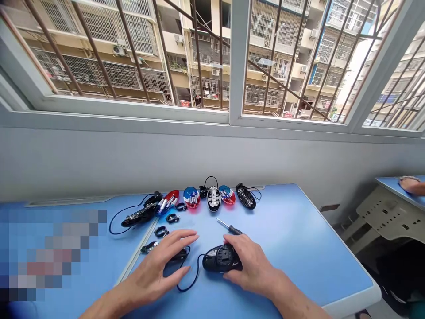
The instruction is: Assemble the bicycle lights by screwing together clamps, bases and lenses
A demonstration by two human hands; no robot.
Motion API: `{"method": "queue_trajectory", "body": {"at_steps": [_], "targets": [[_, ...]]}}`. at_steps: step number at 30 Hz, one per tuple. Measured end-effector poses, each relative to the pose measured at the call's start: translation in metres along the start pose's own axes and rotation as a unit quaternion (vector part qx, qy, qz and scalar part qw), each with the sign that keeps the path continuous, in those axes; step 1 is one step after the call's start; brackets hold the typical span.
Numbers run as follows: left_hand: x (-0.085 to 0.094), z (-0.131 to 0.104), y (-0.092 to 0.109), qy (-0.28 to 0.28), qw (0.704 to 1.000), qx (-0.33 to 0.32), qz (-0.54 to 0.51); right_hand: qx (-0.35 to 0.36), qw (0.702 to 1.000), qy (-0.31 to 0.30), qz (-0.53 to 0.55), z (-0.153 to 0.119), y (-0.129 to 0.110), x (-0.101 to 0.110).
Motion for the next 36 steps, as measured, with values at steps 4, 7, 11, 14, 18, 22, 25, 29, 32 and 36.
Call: {"method": "queue_trajectory", "body": {"at_steps": [4,7,11,14,18,22,25,29,32,36], "targets": [[-0.002,0.003,0.016,0.007,0.999,-0.041,0.017,0.024,0.999,0.022,0.013,0.001,0.000,-0.004],[-0.001,0.004,0.026,0.011,0.998,-0.062,0.032,0.033,0.999,0.016,0.023,0.000,-0.002,-0.006],[-0.010,0.004,0.037,-0.016,0.997,-0.072,0.020,0.053,0.998,-0.007,0.030,-0.003,-0.007,-0.005],[-0.024,0.004,0.037,-0.044,0.997,-0.063,-0.003,0.058,0.998,0.009,0.017,-0.005,-0.006,0.000],[-0.036,0.002,0.030,-0.044,0.997,-0.057,-0.013,0.058,0.998,0.031,0.001,-0.005,-0.003,0.004],[-0.033,0.005,0.025,-0.031,0.998,-0.052,-0.033,0.037,0.999,0.018,0.011,-0.004,0.001,0.005],[-0.027,0.008,0.027,-0.039,0.997,-0.038,-0.052,0.013,0.999,0.018,0.026,-0.004,0.004,0.008],[-0.025,0.006,0.027,-0.047,0.996,-0.014,-0.080,0.002,0.999,0.025,0.046,-0.004,0.005,0.012],[-0.032,0.004,0.025,-0.041,0.996,0.000,-0.083,0.016,0.998,0.042,0.032,-0.002,-0.002,0.010],[-0.043,0.011,0.029,-0.044,0.997,0.021,-0.058,0.045,0.997,0.061,-0.008,-0.002,-0.013,0.003]]}}
Point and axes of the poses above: each hand's wrist, its own z-axis towards the middle knuckle, its own x-axis out of the back of the hand, y = z × x, the point moved 6 cm from there along z, towards the middle knuckle, and after that the axes turned 7 degrees about -z, right-handed, at the moved point
